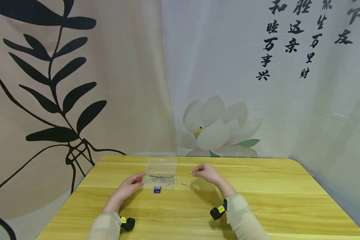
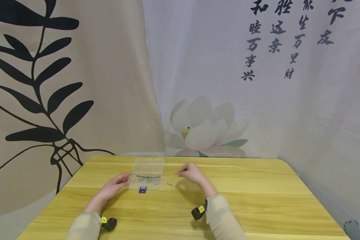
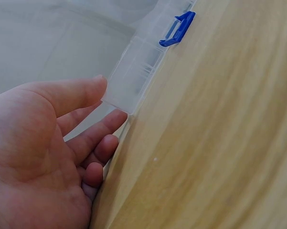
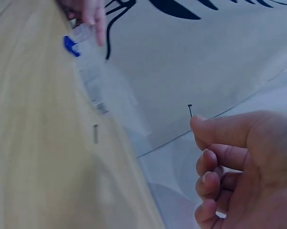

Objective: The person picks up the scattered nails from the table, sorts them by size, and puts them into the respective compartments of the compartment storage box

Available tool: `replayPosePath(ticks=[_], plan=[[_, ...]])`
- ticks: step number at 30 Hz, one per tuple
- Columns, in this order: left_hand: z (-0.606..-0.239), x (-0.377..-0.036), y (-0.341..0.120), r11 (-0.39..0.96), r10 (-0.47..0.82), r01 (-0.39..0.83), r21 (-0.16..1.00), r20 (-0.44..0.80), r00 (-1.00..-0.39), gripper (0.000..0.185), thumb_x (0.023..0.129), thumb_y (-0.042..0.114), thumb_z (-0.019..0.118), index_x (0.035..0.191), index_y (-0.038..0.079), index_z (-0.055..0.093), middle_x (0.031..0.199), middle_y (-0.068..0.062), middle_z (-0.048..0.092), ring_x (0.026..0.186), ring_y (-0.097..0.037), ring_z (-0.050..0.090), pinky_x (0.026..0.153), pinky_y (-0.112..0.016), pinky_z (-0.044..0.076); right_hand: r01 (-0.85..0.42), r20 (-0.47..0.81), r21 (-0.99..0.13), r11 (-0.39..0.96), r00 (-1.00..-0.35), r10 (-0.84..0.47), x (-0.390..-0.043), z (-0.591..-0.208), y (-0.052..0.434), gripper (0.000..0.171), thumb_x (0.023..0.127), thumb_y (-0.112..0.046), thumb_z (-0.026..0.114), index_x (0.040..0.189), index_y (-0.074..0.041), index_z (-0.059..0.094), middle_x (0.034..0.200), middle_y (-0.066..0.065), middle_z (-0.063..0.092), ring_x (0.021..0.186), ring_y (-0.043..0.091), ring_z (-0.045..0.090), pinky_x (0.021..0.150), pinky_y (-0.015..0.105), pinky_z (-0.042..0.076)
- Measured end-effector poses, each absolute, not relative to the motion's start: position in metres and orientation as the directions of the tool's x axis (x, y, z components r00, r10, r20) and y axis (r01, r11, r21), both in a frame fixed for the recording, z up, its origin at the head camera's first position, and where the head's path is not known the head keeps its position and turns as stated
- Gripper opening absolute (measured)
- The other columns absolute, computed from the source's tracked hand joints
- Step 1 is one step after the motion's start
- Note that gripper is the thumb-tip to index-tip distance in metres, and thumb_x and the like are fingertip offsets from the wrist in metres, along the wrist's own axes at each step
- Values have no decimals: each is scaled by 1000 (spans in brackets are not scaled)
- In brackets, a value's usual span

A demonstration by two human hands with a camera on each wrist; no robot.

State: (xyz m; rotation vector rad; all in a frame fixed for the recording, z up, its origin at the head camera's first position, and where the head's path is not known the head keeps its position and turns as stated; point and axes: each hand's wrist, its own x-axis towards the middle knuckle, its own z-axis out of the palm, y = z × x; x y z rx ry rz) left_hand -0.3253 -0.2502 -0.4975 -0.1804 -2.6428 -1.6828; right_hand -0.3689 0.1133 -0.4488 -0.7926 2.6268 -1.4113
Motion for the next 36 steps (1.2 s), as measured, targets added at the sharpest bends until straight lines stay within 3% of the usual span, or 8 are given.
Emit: replayPosePath(ticks=[7,18,26,36], plan=[[-496,-323,-251,404,108,106,909,67,-992,46,99,11,56,143,2,46,142,-27,44,131,-42,39,104,-56,33,-408,218,-815,412,-874,-434,-364,-432,117,19,93,-13,64,98,5,69,90,5,65,84,27,59,75,41,50],[-499,-329,-253,427,103,104,898,66,-992,45,99,13,56,142,5,48,140,-24,46,128,-40,42,103,-54,36,-420,233,-822,385,-864,-447,-353,-413,118,16,93,-12,64,99,2,69,91,5,64,84,29,57,77,41,49],[-500,-327,-252,419,109,111,901,72,-991,45,99,13,57,142,3,48,139,-24,47,126,-40,44,101,-54,37,-429,231,-802,416,-865,-446,-353,-414,119,15,94,-14,64,96,1,69,90,4,64,79,20,55,72,33,47],[-499,-329,-252,412,105,107,905,70,-992,45,99,13,56,142,4,48,139,-24,47,127,-40,42,101,-53,37,-415,225,-804,426,-875,-428,-360,-419,113,13,93,-12,65,96,-1,71,87,3,64,75,17,52,69,32,46]])
